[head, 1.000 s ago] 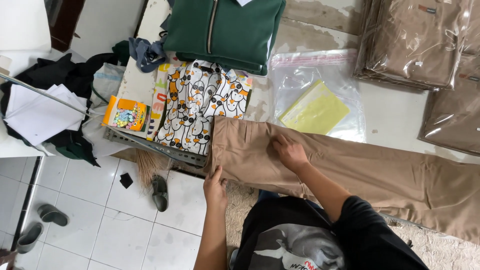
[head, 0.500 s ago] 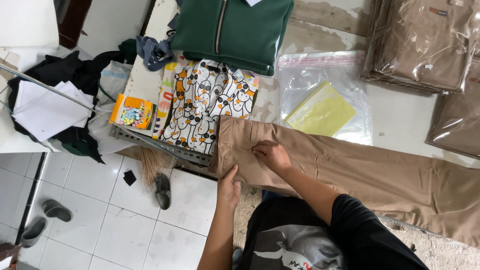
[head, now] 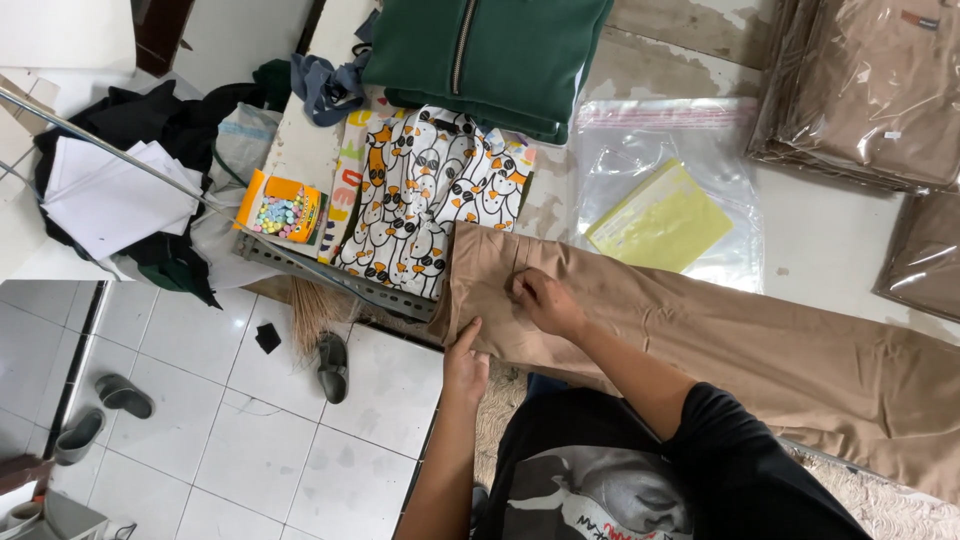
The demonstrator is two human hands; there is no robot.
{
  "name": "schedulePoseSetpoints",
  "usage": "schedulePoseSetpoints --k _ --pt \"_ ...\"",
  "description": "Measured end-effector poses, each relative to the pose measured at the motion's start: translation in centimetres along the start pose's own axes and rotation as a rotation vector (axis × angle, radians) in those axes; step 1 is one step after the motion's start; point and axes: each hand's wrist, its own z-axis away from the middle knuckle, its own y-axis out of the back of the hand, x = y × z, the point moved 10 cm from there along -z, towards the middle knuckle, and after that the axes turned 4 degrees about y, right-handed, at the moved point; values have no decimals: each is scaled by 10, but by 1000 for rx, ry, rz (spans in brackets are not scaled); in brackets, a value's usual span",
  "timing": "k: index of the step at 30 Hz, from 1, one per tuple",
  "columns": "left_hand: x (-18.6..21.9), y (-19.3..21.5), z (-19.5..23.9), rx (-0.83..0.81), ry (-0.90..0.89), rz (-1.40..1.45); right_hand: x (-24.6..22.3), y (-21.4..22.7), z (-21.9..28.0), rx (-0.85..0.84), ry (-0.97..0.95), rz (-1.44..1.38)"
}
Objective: Folding a pair of brown pants and placing them into a clear plastic bag at a packaging station.
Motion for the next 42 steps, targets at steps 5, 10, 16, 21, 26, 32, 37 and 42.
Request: schedulePoseSetpoints --k 5,10,16,21,26,32,37,42 --pt "2 -9 11 -2 62 99 -17 17 -2 89 -9 -256" --pt "1 -7 11 20 81 163 -21 24 4 111 -19 72" --pt "-5 9 -5 27 85 151 -69 75 6 129 -19 -21" --pt "-6 8 -9 38 113 215 -19 21 13 115 -15 56" --pt "-14 13 -13 57 149 320 -31 17 14 120 111 336" --pt "-14 15 -15 49 149 312 -28 -15 17 96 391 753" --pt "-17 20 -25 28 130 302 9 0 14 17 35 -23" --pt "-12 10 -15 9 115 331 19 4 9 33 -43 -251"
